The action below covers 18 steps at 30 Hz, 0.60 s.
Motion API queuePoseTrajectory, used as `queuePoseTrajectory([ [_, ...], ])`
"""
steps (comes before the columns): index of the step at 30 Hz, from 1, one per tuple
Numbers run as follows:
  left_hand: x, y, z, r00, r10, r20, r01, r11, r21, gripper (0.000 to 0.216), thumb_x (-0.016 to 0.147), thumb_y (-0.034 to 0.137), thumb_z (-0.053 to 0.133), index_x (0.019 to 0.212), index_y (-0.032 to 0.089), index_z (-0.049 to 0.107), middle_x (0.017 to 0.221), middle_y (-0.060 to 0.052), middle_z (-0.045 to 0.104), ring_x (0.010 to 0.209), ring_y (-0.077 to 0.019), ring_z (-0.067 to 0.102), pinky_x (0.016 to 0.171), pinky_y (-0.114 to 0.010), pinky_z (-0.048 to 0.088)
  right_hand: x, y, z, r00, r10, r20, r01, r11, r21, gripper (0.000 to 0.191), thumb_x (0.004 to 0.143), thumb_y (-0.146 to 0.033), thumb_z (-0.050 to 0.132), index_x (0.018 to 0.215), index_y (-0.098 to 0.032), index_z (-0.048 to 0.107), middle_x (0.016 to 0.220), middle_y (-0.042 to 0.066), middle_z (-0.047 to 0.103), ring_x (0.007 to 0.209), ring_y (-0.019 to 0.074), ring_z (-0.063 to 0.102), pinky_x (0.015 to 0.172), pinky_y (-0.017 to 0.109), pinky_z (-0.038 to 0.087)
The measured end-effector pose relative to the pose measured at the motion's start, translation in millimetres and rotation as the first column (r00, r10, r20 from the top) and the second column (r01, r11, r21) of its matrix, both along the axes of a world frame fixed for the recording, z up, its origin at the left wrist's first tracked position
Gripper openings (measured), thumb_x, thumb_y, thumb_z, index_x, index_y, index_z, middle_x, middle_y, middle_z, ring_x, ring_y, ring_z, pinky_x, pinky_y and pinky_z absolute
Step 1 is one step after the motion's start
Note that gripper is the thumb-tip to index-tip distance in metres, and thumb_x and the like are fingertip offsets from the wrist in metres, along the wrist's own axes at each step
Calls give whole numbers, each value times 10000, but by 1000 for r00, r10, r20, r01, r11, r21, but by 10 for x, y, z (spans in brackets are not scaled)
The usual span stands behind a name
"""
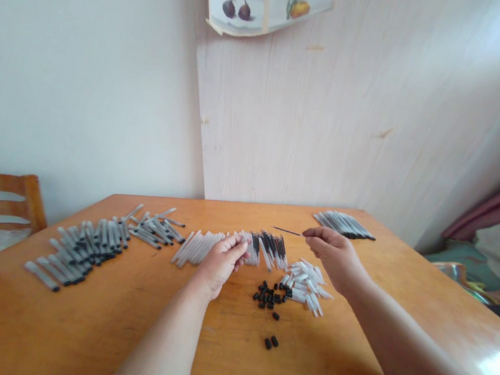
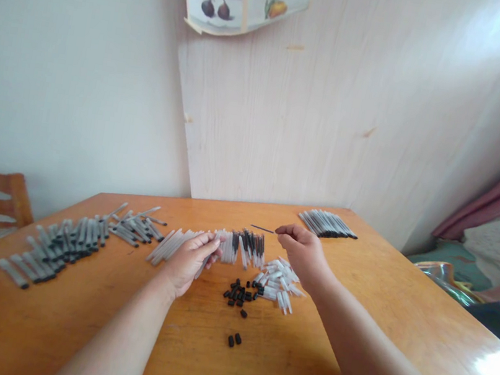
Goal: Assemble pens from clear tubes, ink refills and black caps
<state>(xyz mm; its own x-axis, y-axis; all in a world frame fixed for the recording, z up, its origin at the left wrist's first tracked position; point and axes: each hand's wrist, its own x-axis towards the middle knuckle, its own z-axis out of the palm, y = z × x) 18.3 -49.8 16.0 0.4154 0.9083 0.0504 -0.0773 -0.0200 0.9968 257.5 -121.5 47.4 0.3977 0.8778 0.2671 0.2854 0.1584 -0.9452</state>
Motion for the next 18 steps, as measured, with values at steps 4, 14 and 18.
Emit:
queuePoseTrajectory([
  [4, -19, -35, 46, 996, -40, -76, 43, 998, 40, 438, 784, 474, 647, 1097, 169, 668, 839, -52, 653, 639, -102, 490, 541, -207, 326, 17, -84, 11, 939, 139, -314, -108, 988, 114, 158, 694, -301, 680, 777, -176, 631, 739, 16, 575, 562, 95, 399, 514, 254, 297],
  [14, -9, -157, 149, 959, -129, -254, 158, 983, 96, 357, 828, 425, 609, 1070, 179, 699, 815, -42, 666, 668, -124, 492, 631, -237, 346, 80, -150, 39, 890, 136, -435, -90, 988, 124, 227, 666, -223, 690, 859, -171, 581, 627, -32, 509, 523, 70, 383, 475, 219, 247],
  [18, -9, -173, 168, 945, -127, -301, 173, 976, 135, 329, 837, 402, 602, 1055, 175, 699, 829, -43, 675, 724, -141, 514, 671, -243, 359, 83, -140, 41, 904, 139, -405, -91, 987, 136, 226, 672, -225, 678, 866, -169, 576, 633, -29, 516, 518, 72, 388, 469, 225, 249],
])
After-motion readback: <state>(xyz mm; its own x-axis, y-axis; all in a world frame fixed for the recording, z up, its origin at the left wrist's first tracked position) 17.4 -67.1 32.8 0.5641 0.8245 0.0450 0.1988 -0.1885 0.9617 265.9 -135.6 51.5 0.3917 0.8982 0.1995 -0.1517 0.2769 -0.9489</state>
